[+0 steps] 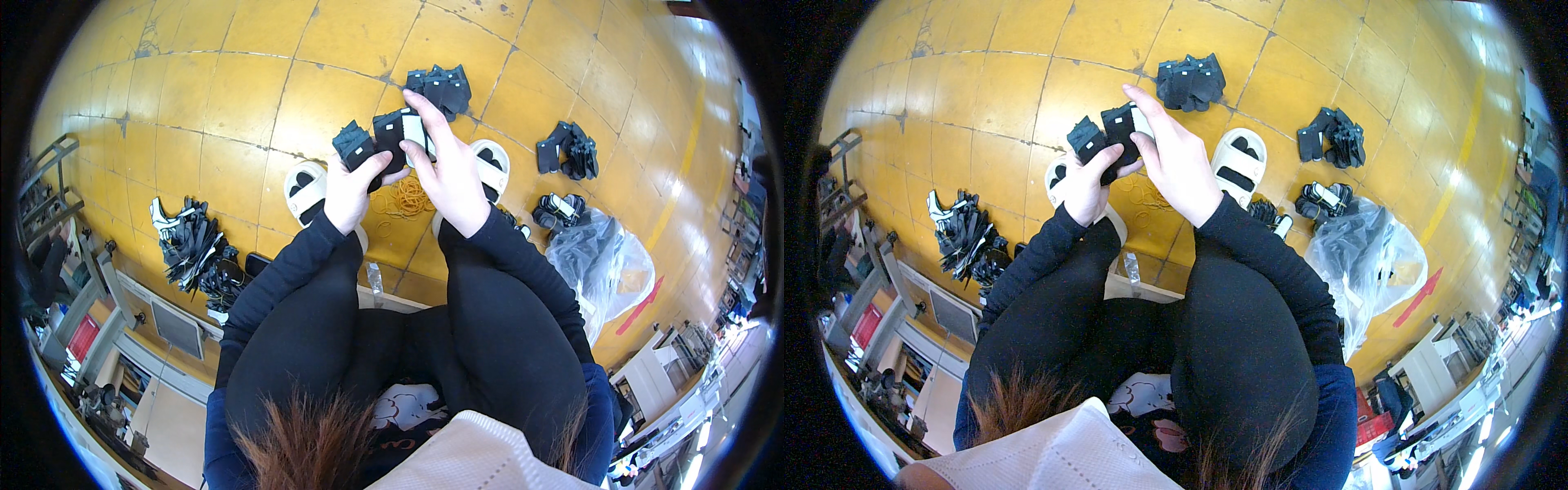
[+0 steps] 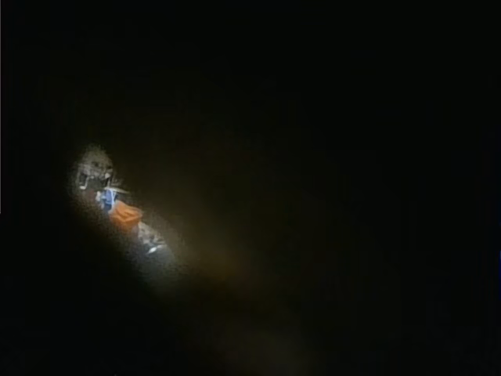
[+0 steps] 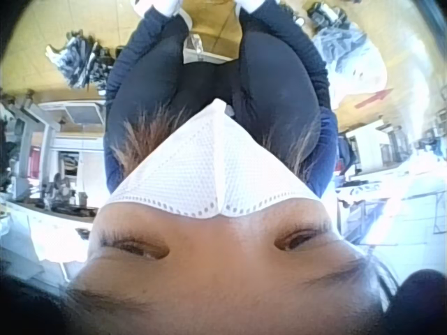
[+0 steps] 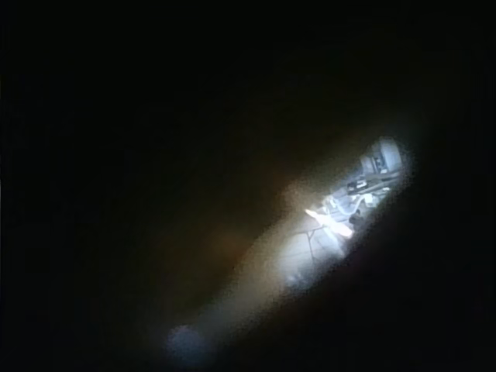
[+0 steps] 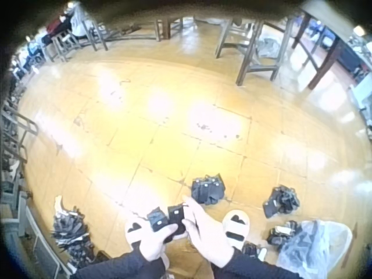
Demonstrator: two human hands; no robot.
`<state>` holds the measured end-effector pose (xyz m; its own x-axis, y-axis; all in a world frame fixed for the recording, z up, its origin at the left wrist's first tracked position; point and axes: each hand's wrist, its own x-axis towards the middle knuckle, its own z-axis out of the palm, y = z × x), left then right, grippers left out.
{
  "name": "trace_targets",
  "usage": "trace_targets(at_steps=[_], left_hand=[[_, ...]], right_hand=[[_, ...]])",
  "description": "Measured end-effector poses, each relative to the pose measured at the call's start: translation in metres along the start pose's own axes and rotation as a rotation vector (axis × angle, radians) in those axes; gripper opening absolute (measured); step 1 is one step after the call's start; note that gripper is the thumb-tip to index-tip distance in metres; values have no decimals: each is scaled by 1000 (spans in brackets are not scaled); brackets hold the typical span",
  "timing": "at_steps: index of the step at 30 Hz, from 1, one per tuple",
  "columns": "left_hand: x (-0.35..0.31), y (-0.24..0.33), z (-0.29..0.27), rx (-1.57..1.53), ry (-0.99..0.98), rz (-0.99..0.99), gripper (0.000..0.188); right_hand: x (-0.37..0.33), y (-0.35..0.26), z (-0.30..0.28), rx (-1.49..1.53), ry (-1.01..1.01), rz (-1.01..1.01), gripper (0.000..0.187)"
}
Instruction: The person sits on the floor and repeatedly picks up small black parts, aligns them into stacks, and secures each stack with a rubber band. They place the finished bundles on the floor and continue the process with remaining parts.
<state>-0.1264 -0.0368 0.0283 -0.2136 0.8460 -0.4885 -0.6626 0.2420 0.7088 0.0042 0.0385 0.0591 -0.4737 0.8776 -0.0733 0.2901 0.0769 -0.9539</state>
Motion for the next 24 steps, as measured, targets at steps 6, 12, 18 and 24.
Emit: trace_targets(at_steps=[6, 12, 18, 24], left_hand=[[0, -1, 5, 132, 89, 42, 18], [-2, -3, -8, 87, 116, 50, 15], [-1, 5, -10, 196, 40, 42, 12], [0, 6, -11, 140, 72, 50, 14]], right_hand=[[-1, 18, 0, -204, -9, -165, 25], [-2, 10, -4, -209, -56, -202, 26], [-2, 11, -4, -179, -79, -194, 29], [-1, 11, -8, -56, -136, -78, 23]])
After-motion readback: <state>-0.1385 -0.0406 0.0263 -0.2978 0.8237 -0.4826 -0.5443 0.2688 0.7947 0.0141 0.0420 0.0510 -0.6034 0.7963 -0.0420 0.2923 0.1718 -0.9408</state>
